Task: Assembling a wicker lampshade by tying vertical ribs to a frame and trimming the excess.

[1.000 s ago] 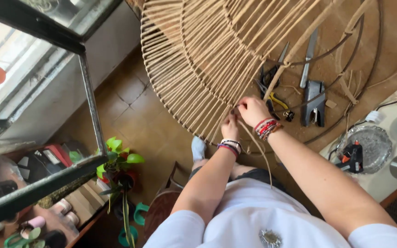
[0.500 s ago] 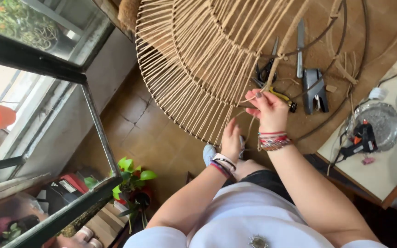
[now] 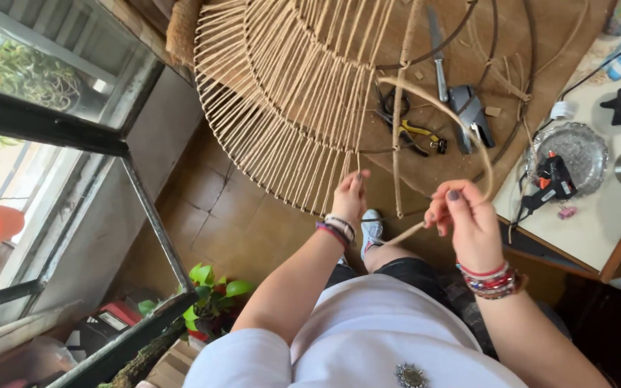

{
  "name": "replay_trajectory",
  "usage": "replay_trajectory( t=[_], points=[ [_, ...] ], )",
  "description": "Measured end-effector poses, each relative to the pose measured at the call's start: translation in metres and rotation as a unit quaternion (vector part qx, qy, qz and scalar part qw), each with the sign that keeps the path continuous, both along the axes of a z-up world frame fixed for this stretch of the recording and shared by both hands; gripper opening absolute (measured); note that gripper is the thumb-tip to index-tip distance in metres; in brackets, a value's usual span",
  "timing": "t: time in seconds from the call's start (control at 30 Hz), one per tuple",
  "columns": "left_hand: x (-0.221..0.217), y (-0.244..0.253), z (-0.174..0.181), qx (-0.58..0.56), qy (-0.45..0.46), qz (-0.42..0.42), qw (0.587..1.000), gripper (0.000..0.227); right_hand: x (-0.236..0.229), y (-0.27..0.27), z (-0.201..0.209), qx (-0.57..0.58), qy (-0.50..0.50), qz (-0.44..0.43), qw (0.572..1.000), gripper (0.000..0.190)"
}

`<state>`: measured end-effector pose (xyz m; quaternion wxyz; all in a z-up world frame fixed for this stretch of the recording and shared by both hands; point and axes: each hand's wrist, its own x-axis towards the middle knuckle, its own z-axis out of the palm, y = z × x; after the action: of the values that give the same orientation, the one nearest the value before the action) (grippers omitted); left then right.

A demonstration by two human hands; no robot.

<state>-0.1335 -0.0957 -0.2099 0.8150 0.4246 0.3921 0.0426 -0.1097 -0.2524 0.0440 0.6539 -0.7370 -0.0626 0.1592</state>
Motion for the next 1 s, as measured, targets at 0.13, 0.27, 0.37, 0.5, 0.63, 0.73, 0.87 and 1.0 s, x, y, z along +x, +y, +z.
replay_trajectory(
  t=[0.13, 0.27, 0.37, 0.5, 0.63, 0.73, 0.87, 1.0],
  points=[
    [-0.061, -0.011, -0.055, 0.08, 0.122, -0.092, 0.985, 0.021, -0.022, -0.009, -0.039, -0.016, -0.001, 0.066, 0.998, 0.021],
    [-0.113, -0.023, -0.097, 0.068, 0.211, -0.117, 0.968, 0.022, -0.037, -0.02, -0.061, -0.158, -0.032, 0.084, 0.983, 0.018],
    [-0.105, -0.028, -0.148, 0.057, 0.239, -0.102, 0.964, 0.023, -0.034, -0.026, -0.08, -0.255, -0.087, 0.107, 0.957, 0.018],
    [-0.109, -0.041, -0.14, -0.024, 0.159, 0.001, 0.987, 0.016, -0.056, -0.041, -0.132, -0.412, -0.175, 0.187, 0.875, 0.007],
    [-0.116, -0.044, -0.144, -0.053, 0.093, 0.038, 0.994, 0.018, -0.078, -0.058, -0.173, -0.542, -0.148, 0.2, 0.803, 0.014],
    [-0.114, -0.044, -0.146, -0.043, 0.078, 0.047, 0.995, 0.022, -0.088, -0.078, -0.222, -0.615, -0.072, 0.226, 0.752, 0.023],
    [-0.111, -0.04, -0.125, 0.015, 0.069, 0.03, 0.997, 0.027, -0.078, -0.068, -0.223, -0.663, 0.161, 0.351, 0.641, 0.06],
    [-0.116, -0.027, -0.13, 0.084, 0.022, -0.03, 0.996, 0.03, -0.053, -0.009, -0.155, -0.559, 0.124, 0.454, 0.683, 0.04]
  ],
)
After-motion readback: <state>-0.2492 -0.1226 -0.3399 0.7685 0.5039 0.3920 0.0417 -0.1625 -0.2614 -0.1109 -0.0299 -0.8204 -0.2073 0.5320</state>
